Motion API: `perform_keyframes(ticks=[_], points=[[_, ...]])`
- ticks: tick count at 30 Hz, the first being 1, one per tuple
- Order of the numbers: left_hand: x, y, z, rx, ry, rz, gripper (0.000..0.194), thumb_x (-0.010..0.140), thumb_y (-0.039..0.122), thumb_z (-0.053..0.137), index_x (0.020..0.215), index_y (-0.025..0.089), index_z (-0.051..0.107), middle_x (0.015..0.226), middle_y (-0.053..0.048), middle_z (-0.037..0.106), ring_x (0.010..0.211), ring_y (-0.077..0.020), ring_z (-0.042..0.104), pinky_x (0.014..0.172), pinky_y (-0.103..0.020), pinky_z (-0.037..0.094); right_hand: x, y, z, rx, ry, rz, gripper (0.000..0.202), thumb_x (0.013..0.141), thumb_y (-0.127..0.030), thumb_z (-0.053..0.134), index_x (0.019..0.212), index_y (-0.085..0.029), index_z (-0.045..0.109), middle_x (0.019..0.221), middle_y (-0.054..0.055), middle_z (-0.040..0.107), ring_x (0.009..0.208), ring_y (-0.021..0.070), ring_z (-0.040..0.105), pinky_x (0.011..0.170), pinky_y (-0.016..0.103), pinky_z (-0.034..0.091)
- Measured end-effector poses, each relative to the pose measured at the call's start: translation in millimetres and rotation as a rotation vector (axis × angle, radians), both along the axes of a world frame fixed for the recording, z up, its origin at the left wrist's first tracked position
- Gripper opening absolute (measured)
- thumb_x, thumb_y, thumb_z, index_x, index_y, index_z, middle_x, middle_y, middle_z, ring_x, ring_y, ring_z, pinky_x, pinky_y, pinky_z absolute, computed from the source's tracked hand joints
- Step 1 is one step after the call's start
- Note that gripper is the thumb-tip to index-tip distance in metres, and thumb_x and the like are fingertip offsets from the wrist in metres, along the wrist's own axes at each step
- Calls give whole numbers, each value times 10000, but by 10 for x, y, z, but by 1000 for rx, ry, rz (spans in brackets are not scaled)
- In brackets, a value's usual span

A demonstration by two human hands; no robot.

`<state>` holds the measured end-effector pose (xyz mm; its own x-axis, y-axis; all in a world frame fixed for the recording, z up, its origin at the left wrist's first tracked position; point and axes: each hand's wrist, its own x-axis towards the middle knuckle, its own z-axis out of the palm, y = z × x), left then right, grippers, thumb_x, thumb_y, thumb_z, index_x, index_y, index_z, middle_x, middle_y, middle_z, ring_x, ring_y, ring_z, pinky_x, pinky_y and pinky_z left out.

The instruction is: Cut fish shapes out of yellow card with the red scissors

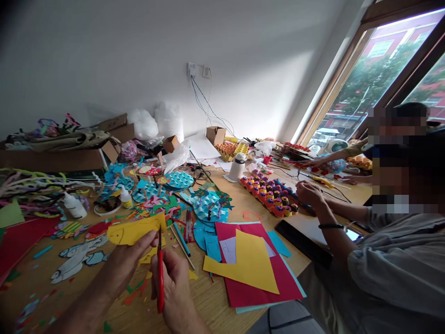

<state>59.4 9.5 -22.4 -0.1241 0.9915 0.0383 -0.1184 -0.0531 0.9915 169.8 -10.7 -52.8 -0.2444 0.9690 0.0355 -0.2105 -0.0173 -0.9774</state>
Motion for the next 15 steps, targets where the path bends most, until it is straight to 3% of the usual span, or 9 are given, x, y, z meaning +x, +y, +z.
perform_keyframes(ticks=[9, 15], points=[[70, 18, -12, -5, -146, 230, 112, 645, 244, 673, 586, 199, 588, 618, 32, 641, 658, -170, 621, 645, -256, 496, -62, -53, 54, 5, -5, 40, 552, 722, -726, 465, 599, -190, 425, 384, -84, 369, 332, 53, 297, 332, 157, 235], [120, -6, -16, -6, -69, 312, 91, 648, 252, 665, 585, 204, 619, 659, 16, 656, 780, -201, 647, 725, -267, 510, -97, -43, 30, 35, 2, 42, 525, 765, -686, 455, 627, -179, 445, 425, -76, 382, 369, 59, 334, 370, 160, 265]])
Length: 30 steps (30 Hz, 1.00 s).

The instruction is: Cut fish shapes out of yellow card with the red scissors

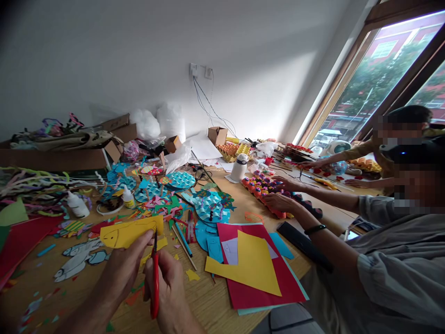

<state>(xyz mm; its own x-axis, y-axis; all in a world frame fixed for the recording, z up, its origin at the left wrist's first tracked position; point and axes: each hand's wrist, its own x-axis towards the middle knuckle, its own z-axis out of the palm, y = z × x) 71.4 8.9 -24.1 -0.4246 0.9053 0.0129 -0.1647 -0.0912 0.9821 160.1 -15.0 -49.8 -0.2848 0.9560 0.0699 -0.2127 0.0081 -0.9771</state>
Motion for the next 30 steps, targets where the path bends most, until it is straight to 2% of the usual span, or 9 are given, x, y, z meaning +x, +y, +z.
perform_keyframes(ticks=[6, 17, 20, 27, 30], points=[[20, -17, -20, -16, -38, -22, 71, 651, 270, 662, 651, 207, 629, 694, 12, 663, 819, -208, 651, 740, -266, 510, 4, -6, -18, 17, -6, -4, 502, 797, -660, 435, 623, -190, 407, 434, -78, 360, 380, 63, 333, 368, 160, 253], [62, -59, 163, -81, 44, 25, 108, 571, 299, 649, 519, 210, 615, 603, 8, 657, 676, -200, 636, 661, -279, 510, 21, -10, -93, 43, -17, -16, 504, 808, -669, 409, 638, -194, 411, 459, -74, 356, 377, 64, 316, 352, 168, 247], [52, -51, 140, -73, 34, 6, 117, 577, 286, 662, 506, 208, 613, 586, 14, 645, 683, -196, 633, 655, -266, 504, 45, -4, -97, 73, -51, -26, 505, 816, -664, 400, 632, -194, 413, 456, -68, 367, 381, 68, 305, 360, 183, 232], [2, -15, -24, -51, -50, -83, 145, 631, 307, 672, 544, 202, 619, 573, 39, 631, 618, -151, 596, 604, -223, 480, 84, 2, -103, 91, -107, -52, 508, 812, -665, 397, 593, -207, 377, 475, -63, 344, 417, 84, 303, 373, 200, 222], [1, -16, -14, -61, -29, -83, 156, 621, 309, 678, 534, 192, 623, 559, 36, 628, 610, -150, 594, 596, -220, 476, 96, 2, -89, 90, -111, -55, 509, 811, -659, 406, 580, -207, 369, 462, -68, 332, 411, 81, 298, 379, 199, 223]])
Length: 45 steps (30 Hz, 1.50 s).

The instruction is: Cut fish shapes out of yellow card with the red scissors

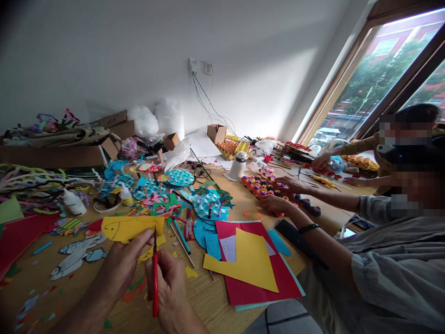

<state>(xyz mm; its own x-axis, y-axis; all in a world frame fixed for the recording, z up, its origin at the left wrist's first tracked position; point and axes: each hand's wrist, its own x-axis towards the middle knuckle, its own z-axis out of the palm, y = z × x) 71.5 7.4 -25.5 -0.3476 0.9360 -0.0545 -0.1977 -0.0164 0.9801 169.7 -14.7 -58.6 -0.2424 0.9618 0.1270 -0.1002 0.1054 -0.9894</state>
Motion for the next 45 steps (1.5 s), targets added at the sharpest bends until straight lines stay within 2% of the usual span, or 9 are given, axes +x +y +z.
perform_keyframes(ticks=[7, 12, 18, 25, 31, 38, 45], points=[[11, -21, 77, -54, 44, -5, 179, 632, 313, 651, 494, 204, 616, 543, 36, 612, 644, -165, 609, 621, -226, 483, 31, 2, 70, -18, 29, 76, 488, 820, -636, 422, 616, -192, 419, 452, -68, 378, 390, 75, 336, 381, 184, 256], [2, -22, 63, -9, 32, -35, 199, 659, 284, 655, 488, 211, 585, 569, 33, 608, 696, -178, 613, 658, -244, 478, 61, 7, 50, -8, 1, 66, 473, 849, -603, 409, 624, -187, 424, 457, -67, 375, 395, 69, 320, 382, 182, 237], [-57, 6, 3, 64, -6, -86, 94, 662, 268, 672, 626, 200, 618, 604, 41, 629, 677, -174, 599, 656, -255, 461, 84, 1, 42, -30, -15, 71, 471, 831, -613, 427, 614, -196, 399, 472, -73, 342, 394, 69, 310, 365, 182, 233], [-114, 10, 6, 46, 5, -173, 120, 677, 280, 658, 624, 188, 602, 609, 48, 596, 628, -148, 535, 611, -248, 433, 129, -3, 96, -10, -77, 55, 494, 806, -632, 433, 564, -209, 352, 477, -75, 282, 426, 79, 255, 386, 210, 185], [-124, 4, 84, 16, 20, -241, 92, 707, 272, 623, 679, 187, 599, 659, 42, 587, 673, -154, 524, 649, -258, 419, 156, -1, 17, -40, -122, 59, 412, 846, -514, 451, 586, -200, 390, 476, -70, 319, 438, 83, 277, 414, 220, 198], [-121, -9, 224, 36, 79, -238, 127, 659, 264, 611, 559, 204, 559, 581, 44, 545, 630, -161, 513, 610, -252, 410, 160, 0, -3, -34, -149, 56, 312, 851, -336, 464, 580, -197, 398, 468, -71, 315, 437, 81, 279, 404, 212, 208], [-143, 6, 224, 31, 74, -263, 151, 650, 267, 609, 528, 206, 543, 557, 47, 524, 596, -150, 491, 581, -239, 399, 162, 10, 8, -40, -152, 63, 313, 847, -328, 467, 574, -199, 386, 463, -76, 299, 428, 77, 269, 402, 208, 200]])
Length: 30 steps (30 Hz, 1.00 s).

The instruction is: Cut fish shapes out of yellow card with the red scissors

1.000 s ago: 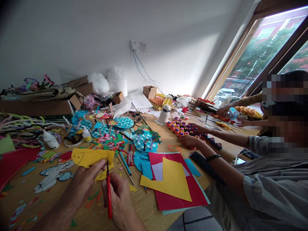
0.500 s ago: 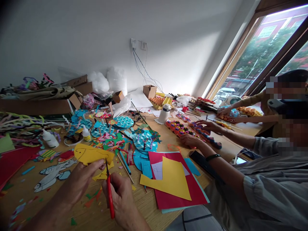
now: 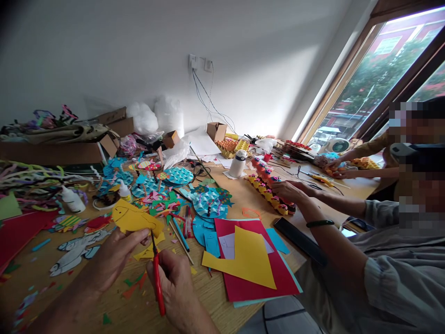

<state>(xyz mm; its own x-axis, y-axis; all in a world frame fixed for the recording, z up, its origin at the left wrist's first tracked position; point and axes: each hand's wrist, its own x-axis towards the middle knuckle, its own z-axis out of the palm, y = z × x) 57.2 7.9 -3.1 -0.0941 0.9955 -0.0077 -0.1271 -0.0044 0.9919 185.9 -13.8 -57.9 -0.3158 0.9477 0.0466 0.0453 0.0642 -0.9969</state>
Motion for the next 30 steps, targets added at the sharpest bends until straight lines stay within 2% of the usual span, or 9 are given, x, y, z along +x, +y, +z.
perform_keyframes(ticks=[11, 23, 30], points=[[-44, 7, -59, -34, 63, -16, 168, 678, 316, 601, 572, 193, 559, 571, 38, 533, 609, -157, 485, 602, -261, 387, 22, -15, 9, 0, -12, 9, 341, 861, -370, 479, 577, -195, 405, 438, -76, 345, 415, 77, 297, 401, 212, 201], [34, -8, 19, -12, -31, -9, 113, 648, 249, 624, 555, 203, 577, 564, 54, 554, 603, -141, 499, 582, -228, 403, -8, -13, 83, 2, 39, 14, 375, 853, -440, 461, 574, -204, 377, 458, -70, 335, 428, 87, 287, 417, 226, 200], [-8, -7, -63, -62, -21, -30, 138, 669, 289, 633, 585, 193, 580, 575, 41, 546, 608, -146, 488, 594, -243, 407, 6, -10, 90, 10, 11, -1, 360, 842, -389, 477, 556, -210, 351, 458, -75, 296, 430, 88, 262, 426, 235, 174]])
